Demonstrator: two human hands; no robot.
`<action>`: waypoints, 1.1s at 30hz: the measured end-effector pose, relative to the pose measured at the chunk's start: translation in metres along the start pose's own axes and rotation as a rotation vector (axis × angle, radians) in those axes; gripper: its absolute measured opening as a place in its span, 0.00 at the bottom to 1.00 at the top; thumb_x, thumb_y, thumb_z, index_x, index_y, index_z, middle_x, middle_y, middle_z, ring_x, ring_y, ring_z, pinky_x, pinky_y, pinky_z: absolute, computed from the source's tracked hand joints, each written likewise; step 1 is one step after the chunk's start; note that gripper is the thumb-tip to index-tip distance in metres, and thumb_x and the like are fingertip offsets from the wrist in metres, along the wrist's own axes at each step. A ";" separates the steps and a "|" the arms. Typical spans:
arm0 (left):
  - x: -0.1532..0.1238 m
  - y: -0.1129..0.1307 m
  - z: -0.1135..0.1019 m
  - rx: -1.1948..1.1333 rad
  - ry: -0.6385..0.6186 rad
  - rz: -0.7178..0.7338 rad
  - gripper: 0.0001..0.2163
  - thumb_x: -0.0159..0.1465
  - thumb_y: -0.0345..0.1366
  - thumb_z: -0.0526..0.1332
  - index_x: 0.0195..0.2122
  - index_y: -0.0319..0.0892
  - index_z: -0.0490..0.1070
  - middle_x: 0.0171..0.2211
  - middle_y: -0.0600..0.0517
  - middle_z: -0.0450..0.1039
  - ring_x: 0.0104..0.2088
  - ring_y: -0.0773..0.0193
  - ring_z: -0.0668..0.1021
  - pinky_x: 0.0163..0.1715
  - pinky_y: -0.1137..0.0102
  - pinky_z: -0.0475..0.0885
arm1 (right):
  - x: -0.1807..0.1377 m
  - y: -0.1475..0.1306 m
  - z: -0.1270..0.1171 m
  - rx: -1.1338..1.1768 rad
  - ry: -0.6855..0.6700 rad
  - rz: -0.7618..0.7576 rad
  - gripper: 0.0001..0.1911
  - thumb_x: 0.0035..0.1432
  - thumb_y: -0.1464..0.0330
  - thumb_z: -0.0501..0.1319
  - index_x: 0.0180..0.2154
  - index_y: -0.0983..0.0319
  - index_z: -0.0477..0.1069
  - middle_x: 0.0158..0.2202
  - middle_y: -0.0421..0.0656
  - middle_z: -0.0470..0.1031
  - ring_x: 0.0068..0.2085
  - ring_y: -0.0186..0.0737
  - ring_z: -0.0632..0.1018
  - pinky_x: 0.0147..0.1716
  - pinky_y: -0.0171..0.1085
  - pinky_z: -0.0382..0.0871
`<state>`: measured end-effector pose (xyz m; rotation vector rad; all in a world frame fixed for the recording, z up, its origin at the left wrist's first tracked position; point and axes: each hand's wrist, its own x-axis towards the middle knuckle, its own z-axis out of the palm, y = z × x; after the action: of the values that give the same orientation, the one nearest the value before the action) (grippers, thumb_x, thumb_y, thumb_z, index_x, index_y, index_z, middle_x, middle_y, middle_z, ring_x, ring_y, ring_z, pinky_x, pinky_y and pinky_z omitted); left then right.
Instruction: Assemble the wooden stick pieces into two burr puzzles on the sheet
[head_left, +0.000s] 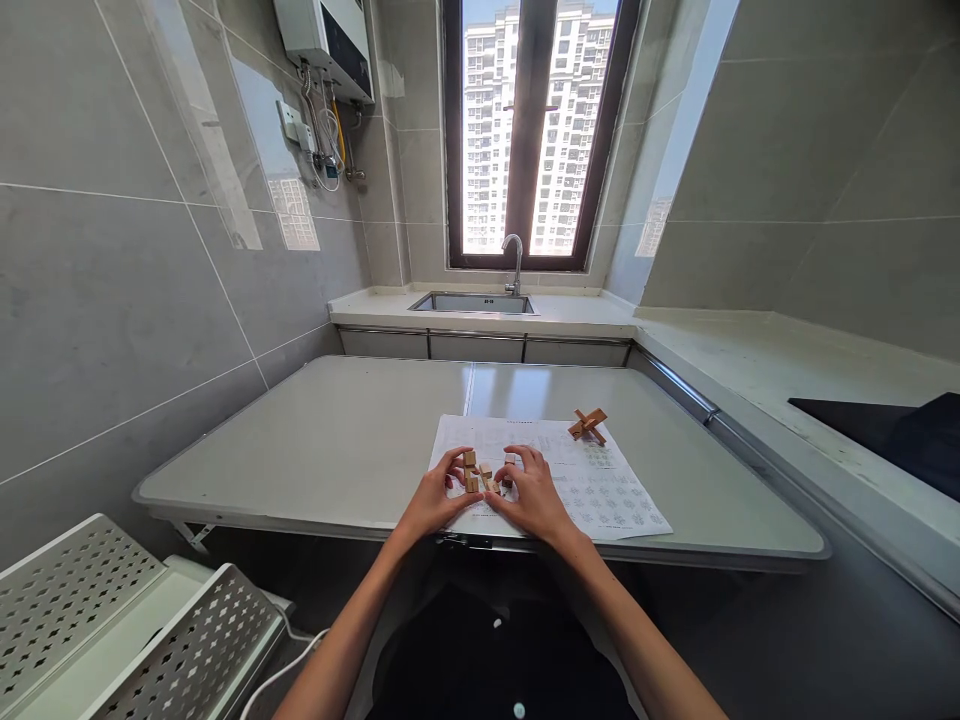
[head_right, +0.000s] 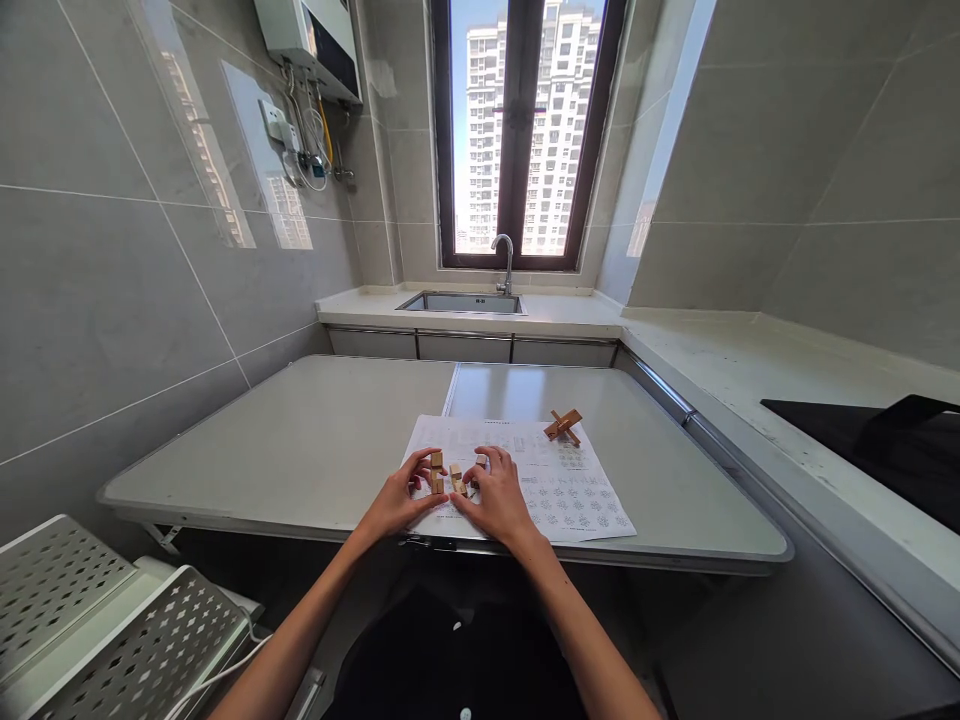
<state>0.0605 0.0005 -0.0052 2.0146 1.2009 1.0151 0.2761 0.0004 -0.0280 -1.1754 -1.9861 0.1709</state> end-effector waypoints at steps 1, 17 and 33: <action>0.000 0.000 0.000 -0.003 0.000 0.001 0.33 0.56 0.44 0.72 0.62 0.50 0.62 0.43 0.52 0.79 0.41 0.59 0.79 0.41 0.66 0.72 | 0.000 -0.001 0.001 -0.012 0.005 -0.010 0.09 0.55 0.61 0.70 0.35 0.58 0.76 0.57 0.51 0.68 0.62 0.60 0.63 0.60 0.58 0.62; 0.000 -0.003 -0.001 -0.106 0.053 -0.027 0.34 0.55 0.45 0.73 0.61 0.49 0.64 0.40 0.52 0.75 0.36 0.63 0.76 0.38 0.68 0.71 | 0.005 -0.022 -0.015 0.634 -0.032 0.236 0.18 0.65 0.54 0.60 0.48 0.59 0.76 0.37 0.45 0.82 0.36 0.44 0.82 0.41 0.42 0.75; -0.004 0.008 -0.006 -0.115 -0.060 -0.013 0.34 0.55 0.43 0.73 0.62 0.49 0.65 0.38 0.53 0.77 0.38 0.61 0.76 0.43 0.66 0.71 | 0.012 -0.024 -0.004 0.837 -0.077 0.322 0.19 0.58 0.54 0.67 0.44 0.61 0.75 0.36 0.45 0.82 0.34 0.43 0.83 0.38 0.41 0.78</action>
<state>0.0585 -0.0062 0.0029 1.9328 1.0977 0.9871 0.2597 -0.0051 -0.0072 -0.9056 -1.4999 1.1043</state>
